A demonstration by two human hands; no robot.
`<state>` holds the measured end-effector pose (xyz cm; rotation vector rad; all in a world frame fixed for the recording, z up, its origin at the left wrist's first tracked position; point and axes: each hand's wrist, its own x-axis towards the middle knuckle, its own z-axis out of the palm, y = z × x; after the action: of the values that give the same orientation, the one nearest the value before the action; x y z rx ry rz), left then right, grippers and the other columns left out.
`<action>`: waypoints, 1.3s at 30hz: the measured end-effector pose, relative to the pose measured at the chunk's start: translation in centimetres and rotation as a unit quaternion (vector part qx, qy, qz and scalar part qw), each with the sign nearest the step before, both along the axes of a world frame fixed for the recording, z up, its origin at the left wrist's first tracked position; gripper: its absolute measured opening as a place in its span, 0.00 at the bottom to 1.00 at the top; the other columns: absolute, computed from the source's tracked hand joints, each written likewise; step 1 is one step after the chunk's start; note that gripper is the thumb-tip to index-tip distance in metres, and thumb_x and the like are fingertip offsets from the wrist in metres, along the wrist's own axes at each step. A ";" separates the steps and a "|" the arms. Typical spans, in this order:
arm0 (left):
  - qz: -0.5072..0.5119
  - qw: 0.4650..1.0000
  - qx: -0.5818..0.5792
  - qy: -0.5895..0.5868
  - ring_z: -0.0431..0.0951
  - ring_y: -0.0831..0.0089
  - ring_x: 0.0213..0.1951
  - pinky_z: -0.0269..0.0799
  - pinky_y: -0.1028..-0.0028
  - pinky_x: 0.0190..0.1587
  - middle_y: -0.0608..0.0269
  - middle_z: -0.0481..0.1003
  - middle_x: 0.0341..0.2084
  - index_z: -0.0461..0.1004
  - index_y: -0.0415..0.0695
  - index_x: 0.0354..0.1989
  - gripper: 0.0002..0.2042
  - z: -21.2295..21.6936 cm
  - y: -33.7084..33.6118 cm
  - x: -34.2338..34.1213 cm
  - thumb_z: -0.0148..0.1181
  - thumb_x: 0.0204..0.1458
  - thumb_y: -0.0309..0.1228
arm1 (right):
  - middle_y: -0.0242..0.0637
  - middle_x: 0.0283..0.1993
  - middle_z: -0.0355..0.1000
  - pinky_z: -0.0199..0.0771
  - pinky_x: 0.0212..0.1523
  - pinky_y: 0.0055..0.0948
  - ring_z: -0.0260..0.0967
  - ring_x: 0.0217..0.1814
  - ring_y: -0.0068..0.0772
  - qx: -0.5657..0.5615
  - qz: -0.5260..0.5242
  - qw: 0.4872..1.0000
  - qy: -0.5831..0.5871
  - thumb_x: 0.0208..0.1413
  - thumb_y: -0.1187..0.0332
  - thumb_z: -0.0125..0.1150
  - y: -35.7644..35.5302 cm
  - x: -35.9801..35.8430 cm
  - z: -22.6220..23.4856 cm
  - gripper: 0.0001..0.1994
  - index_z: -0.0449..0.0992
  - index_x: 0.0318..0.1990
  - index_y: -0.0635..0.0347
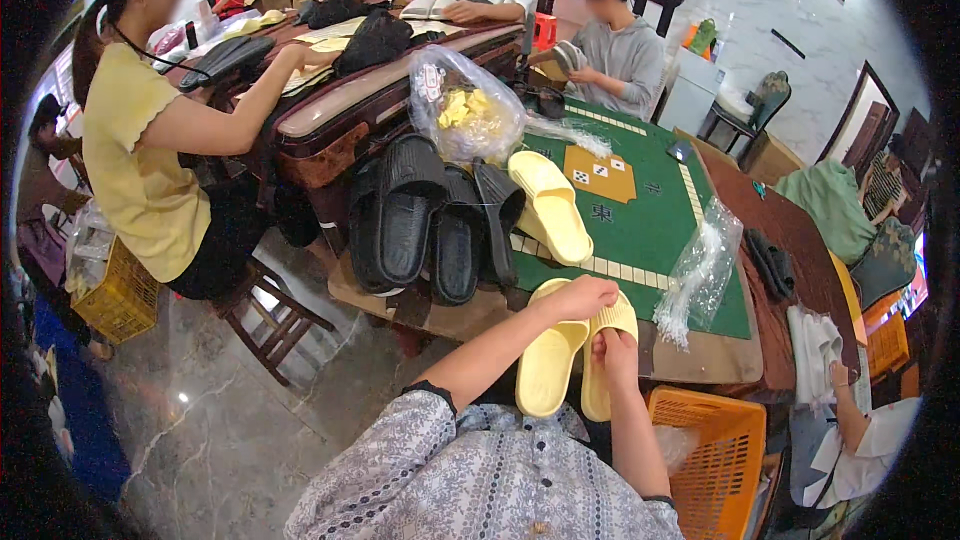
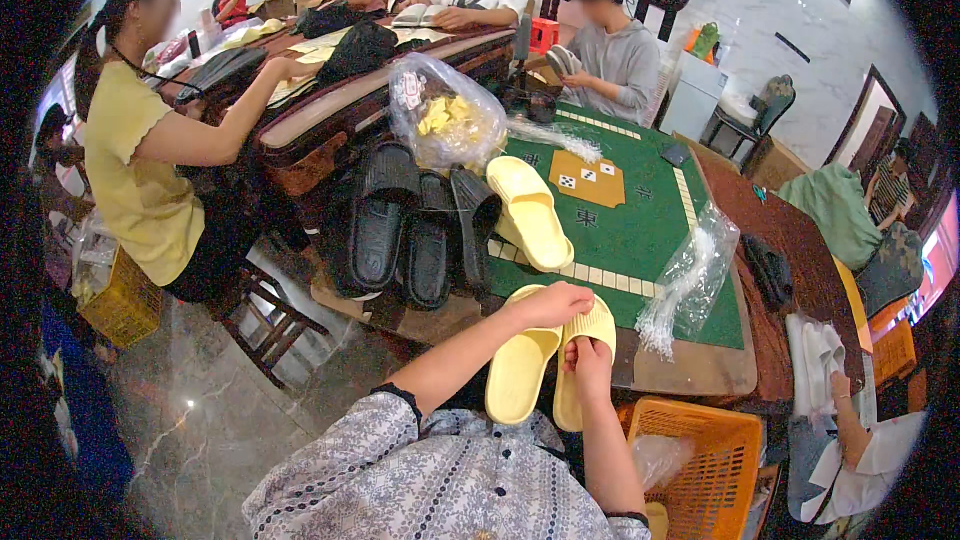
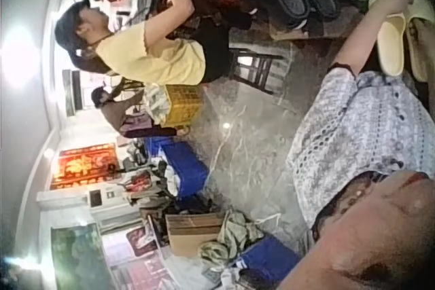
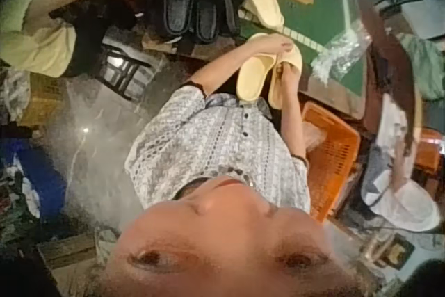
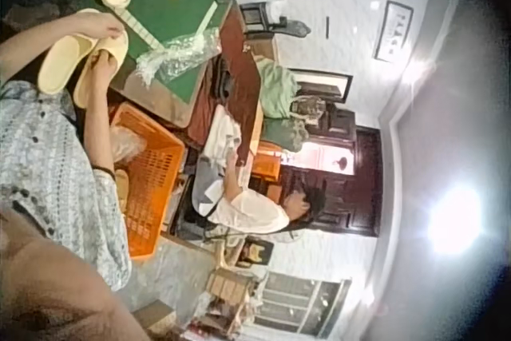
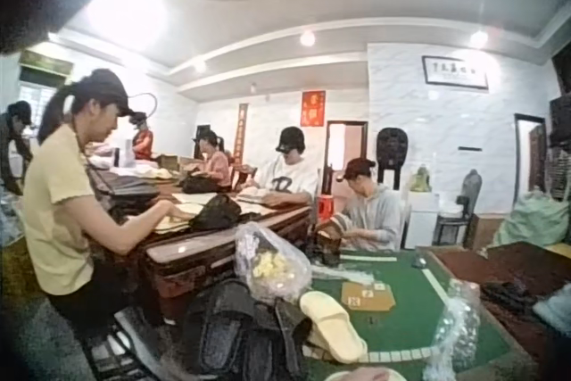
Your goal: The person connects pairs of slippers together using plastic ties by hand and arranges them on the table.
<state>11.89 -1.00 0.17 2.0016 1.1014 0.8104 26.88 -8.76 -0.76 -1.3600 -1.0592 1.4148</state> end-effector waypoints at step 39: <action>0.210 0.934 -0.004 -0.287 0.77 0.79 0.32 0.73 0.79 0.37 0.64 0.80 0.31 0.79 0.36 0.42 0.10 -2.1 0.9 -1.7 0.60 0.54 0.28 | 0.37 0.30 0.78 0.73 0.35 0.25 0.73 0.30 0.24 0.253 0.041 0.942 -0.218 0.51 0.67 0.65 7.9 -1.1 1.6 0.09 0.80 0.35 0.64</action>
<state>10.20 -0.15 -1.96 1.3781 1.1721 1.4935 25.82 -0.88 0.81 -1.2706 -1.6512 0.8142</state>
